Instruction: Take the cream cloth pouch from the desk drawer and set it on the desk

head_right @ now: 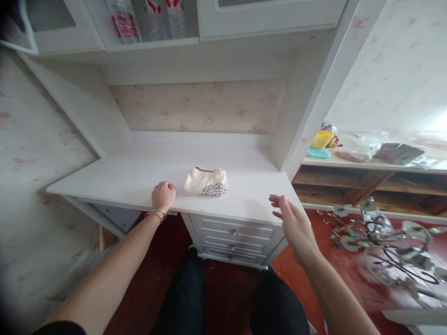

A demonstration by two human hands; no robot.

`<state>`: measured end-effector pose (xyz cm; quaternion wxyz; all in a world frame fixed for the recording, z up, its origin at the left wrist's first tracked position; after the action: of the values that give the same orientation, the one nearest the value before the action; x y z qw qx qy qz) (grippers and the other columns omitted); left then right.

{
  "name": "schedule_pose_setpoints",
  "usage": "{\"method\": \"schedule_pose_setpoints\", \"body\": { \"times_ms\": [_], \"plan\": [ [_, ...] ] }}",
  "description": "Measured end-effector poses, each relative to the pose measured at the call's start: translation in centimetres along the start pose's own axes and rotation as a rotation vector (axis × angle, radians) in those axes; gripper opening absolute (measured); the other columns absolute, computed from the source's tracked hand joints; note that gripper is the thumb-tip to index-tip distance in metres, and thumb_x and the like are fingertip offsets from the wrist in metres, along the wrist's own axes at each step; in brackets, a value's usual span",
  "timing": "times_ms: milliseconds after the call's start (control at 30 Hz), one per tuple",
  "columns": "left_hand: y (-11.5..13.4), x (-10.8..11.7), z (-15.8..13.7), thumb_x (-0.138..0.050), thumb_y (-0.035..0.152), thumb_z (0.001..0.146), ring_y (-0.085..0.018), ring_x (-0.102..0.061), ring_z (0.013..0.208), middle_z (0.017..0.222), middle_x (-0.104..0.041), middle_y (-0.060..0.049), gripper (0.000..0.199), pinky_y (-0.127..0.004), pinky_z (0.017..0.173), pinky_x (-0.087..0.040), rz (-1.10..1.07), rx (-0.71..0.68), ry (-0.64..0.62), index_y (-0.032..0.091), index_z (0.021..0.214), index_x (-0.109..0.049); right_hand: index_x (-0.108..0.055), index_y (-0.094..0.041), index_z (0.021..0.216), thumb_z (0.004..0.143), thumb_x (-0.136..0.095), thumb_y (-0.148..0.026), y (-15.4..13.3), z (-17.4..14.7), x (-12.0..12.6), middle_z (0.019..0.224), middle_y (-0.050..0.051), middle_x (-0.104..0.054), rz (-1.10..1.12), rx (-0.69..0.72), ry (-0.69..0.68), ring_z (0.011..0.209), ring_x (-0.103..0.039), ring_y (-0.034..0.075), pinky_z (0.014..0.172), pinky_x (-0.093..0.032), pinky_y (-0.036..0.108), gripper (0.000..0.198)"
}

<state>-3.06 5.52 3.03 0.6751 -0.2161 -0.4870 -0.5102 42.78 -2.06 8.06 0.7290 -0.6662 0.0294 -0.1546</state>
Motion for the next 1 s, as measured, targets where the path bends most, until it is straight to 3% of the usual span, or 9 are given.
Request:
{"method": "schedule_pose_setpoints", "body": {
  "times_ms": [100, 267, 367, 533, 700, 800, 867, 933, 1000],
  "plan": [
    [-0.1, -0.2, 0.1, -0.034, 0.023, 0.091, -0.028, -0.061, 0.094, 0.098, -0.068, -0.013, 0.035, -0.037, 0.075, -0.044, 0.003, 0.001, 0.003, 0.016, 0.095, -0.069, -0.06, -0.015, 0.129, 0.096, -0.034, -0.054, 4.1, 2.8, -2.8, 0.139, 0.017, -0.056, -0.55, 0.106, -0.127, 0.134, -0.046, 0.029, 0.116, -0.031, 0.05, 0.058],
    [-0.3, -0.5, 0.3, -0.034, 0.023, 0.092, -0.028, -0.062, 0.091, 0.096, -0.068, -0.013, 0.035, -0.036, 0.074, -0.044, -0.001, -0.005, 0.015, 0.017, 0.094, -0.069, -0.039, -0.027, 0.15, 0.1, -0.018, -0.048, 8.4, 4.5, -4.8, 0.162, 0.007, -0.03, -1.255, 0.119, -0.2, 0.149, -0.021, 0.03, 0.116, -0.014, 0.065, 0.058],
    [-0.3, -0.4, 0.0, -0.034, 0.023, 0.092, -0.028, -0.061, 0.091, 0.096, -0.068, -0.013, 0.035, -0.037, 0.074, -0.044, -0.013, -0.003, 0.023, 0.017, 0.093, -0.069, -0.033, -0.03, 0.153, 0.1, -0.013, -0.05, 8.8, 4.6, -5.1, 0.163, 0.004, -0.025, -1.357, 0.098, -0.219, 0.149, -0.02, 0.028, 0.116, -0.014, 0.062, 0.06],
    [0.0, -0.4, -0.4, -0.036, 0.024, 0.091, -0.028, -0.061, 0.095, 0.097, -0.068, -0.013, 0.034, -0.037, 0.078, -0.046, -0.047, -0.042, 0.013, 0.019, 0.091, -0.069, -0.028, -0.03, 0.155, 0.099, -0.011, -0.052, 8.9, 4.7, -5.0, 0.165, 0.004, -0.022, -1.328, 0.054, -0.279, 0.15, -0.017, 0.028, 0.116, -0.014, 0.063, 0.062],
    [0.2, 0.6, -0.8, -0.039, 0.021, 0.089, -0.025, -0.06, 0.103, 0.1, -0.067, -0.012, 0.028, -0.035, 0.095, -0.046, -0.319, -0.101, 0.017, 0.018, 0.088, -0.067, -0.025, -0.029, 0.156, 0.099, -0.011, -0.052, 8.6, 4.7, -5.0, 0.165, 0.005, -0.019, -1.309, 0.005, -0.318, 0.15, -0.016, 0.029, 0.116, -0.014, 0.063, 0.063],
    [1.3, 2.6, -4.0, -0.037, 0.025, 0.094, -0.022, -0.059, 0.103, 0.102, -0.065, -0.012, 0.029, -0.033, 0.097, -0.047, -0.428, -0.118, 0.04, 0.017, 0.093, -0.064, -0.026, -0.029, 0.156, 0.099, -0.011, -0.052, 8.6, 4.8, -5.0, 0.166, 0.005, -0.018, -1.306, -0.015, -0.333, 0.15, -0.016, 0.03, 0.116, -0.015, 0.063, 0.063],
    [4.6, 3.8, -8.4, -0.037, 0.031, 0.097, -0.022, -0.058, 0.106, 0.104, -0.065, -0.011, 0.03, -0.036, 0.102, -0.045, -0.559, -0.346, -0.023, 0.017, 0.098, -0.063, -0.025, -0.03, 0.156, 0.098, -0.012, -0.052, 8.6, 4.9, -5.0, 0.166, 0.005, -0.016, -1.309, -0.024, -0.34, 0.151, -0.015, 0.031, 0.116, -0.014, 0.063, 0.064],
    [8.5, 3.4, -13.7, -0.039, 0.03, 0.097, -0.02, -0.058, 0.108, 0.107, -0.065, -0.009, 0.027, -0.035, 0.104, -0.044, -0.634, -0.538, -0.233, 0.02, 0.106, -0.063, -0.021, -0.031, 0.157, 0.098, -0.011, -0.053, 8.9, 5.1, -5.0, 0.167, 0.005, -0.012, -1.307, -0.053, -0.362, 0.151, -0.012, 0.03, 0.117, -0.012, 0.063, 0.064],
    [12.1, 1.4, -18.7, -0.045, 0.027, 0.094, -0.02, -0.056, 0.114, 0.118, -0.063, -0.008, 0.029, -0.033, 0.105, -0.043, -0.622, -0.623, -0.514, 0.021, 0.118, -0.06, -0.016, -0.031, 0.158, 0.098, -0.01, -0.054, 9.2, 5.3, -5.0, 0.167, 0.004, -0.009, -1.304, -0.092, -0.394, 0.152, -0.008, 0.029, 0.117, -0.009, 0.062, 0.065]
  ]
}}
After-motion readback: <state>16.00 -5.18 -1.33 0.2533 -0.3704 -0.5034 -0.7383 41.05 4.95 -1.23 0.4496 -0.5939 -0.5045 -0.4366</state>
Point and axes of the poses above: each hand's wrist, its own z-axis towards the middle knuckle, its own x-axis out of the back of the hand, y = z × x, the point moved 7 cm from there along z, towards the middle knuckle
